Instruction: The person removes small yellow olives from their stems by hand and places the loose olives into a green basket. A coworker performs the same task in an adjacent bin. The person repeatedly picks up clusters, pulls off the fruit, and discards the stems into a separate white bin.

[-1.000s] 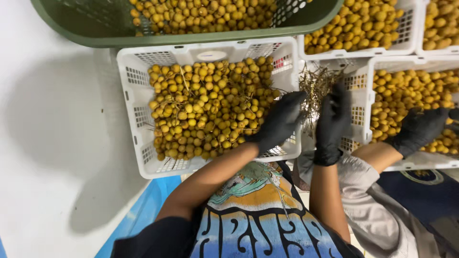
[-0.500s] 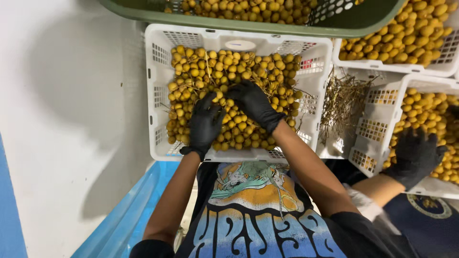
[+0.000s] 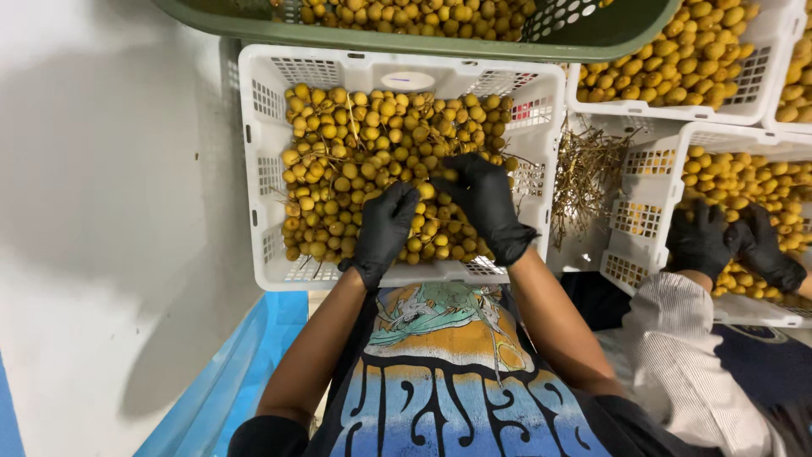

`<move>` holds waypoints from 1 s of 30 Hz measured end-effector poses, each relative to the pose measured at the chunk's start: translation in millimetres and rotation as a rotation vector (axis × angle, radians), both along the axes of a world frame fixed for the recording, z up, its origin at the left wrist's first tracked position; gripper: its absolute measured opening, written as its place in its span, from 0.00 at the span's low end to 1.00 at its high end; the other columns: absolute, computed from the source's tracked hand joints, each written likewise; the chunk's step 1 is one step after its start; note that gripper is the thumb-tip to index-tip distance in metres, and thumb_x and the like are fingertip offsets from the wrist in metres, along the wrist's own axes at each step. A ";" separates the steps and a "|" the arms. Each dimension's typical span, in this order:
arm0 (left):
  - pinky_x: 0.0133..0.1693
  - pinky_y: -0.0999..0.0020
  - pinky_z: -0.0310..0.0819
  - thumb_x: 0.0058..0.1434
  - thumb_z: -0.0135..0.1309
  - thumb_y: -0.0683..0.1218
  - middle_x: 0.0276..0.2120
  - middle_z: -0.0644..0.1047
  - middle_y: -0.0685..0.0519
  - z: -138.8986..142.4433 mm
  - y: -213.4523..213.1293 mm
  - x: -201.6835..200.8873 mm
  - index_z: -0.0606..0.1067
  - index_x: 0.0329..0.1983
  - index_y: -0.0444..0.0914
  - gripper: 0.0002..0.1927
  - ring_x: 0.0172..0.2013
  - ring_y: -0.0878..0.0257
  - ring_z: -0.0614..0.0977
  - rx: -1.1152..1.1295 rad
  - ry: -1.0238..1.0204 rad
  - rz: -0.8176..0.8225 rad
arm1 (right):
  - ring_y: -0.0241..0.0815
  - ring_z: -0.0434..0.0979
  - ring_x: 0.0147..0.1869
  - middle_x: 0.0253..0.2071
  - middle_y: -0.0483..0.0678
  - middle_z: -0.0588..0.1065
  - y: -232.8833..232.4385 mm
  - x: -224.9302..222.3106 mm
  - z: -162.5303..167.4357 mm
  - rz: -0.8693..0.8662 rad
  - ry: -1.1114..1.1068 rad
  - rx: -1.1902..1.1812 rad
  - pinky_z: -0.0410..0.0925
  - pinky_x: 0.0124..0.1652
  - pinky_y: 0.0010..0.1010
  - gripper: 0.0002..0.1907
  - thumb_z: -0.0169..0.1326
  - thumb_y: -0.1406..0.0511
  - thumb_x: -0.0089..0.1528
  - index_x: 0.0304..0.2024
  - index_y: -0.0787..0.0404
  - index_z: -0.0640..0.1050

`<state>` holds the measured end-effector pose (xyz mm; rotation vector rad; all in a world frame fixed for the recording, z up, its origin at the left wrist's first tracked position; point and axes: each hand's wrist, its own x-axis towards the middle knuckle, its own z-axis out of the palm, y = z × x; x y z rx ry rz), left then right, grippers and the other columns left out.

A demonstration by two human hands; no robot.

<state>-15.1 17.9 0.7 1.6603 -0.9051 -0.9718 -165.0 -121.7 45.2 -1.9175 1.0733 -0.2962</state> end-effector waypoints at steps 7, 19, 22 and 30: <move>0.32 0.71 0.62 0.82 0.50 0.45 0.27 0.66 0.53 -21.5 8.0 -27.8 0.69 0.38 0.35 0.15 0.27 0.68 0.67 -0.187 0.551 0.046 | 0.30 0.76 0.56 0.56 0.40 0.77 9.7 -26.1 -8.8 0.015 -0.307 0.551 0.70 0.53 0.23 0.21 0.56 0.65 0.65 0.61 0.60 0.74; 0.34 0.63 0.74 0.71 0.52 0.45 0.32 0.79 0.43 -9.2 17.2 -18.5 0.73 0.44 0.36 0.07 0.33 0.52 0.84 -0.110 0.021 0.166 | 0.32 0.73 0.60 0.60 0.49 0.74 19.5 -16.2 -20.4 0.128 -0.146 0.659 0.70 0.55 0.26 0.27 0.52 0.60 0.68 0.68 0.60 0.69; 0.34 0.65 0.74 0.70 0.52 0.45 0.33 0.80 0.46 -16.4 24.5 -17.5 0.74 0.46 0.36 0.07 0.33 0.56 0.84 -0.113 0.068 0.119 | 0.35 0.76 0.59 0.57 0.53 0.76 22.7 -10.9 -21.4 0.320 -0.062 0.442 0.68 0.55 0.27 0.26 0.53 0.58 0.69 0.67 0.63 0.70; 0.36 0.77 0.65 0.70 0.49 0.41 0.29 0.68 0.57 -13.5 34.8 -19.8 0.73 0.47 0.35 0.06 0.31 0.73 0.68 -0.208 0.342 0.131 | 0.45 0.79 0.26 0.25 0.55 0.79 19.6 26.9 3.8 0.178 0.305 0.053 0.71 0.33 0.37 0.22 0.59 0.51 0.64 0.48 0.61 0.82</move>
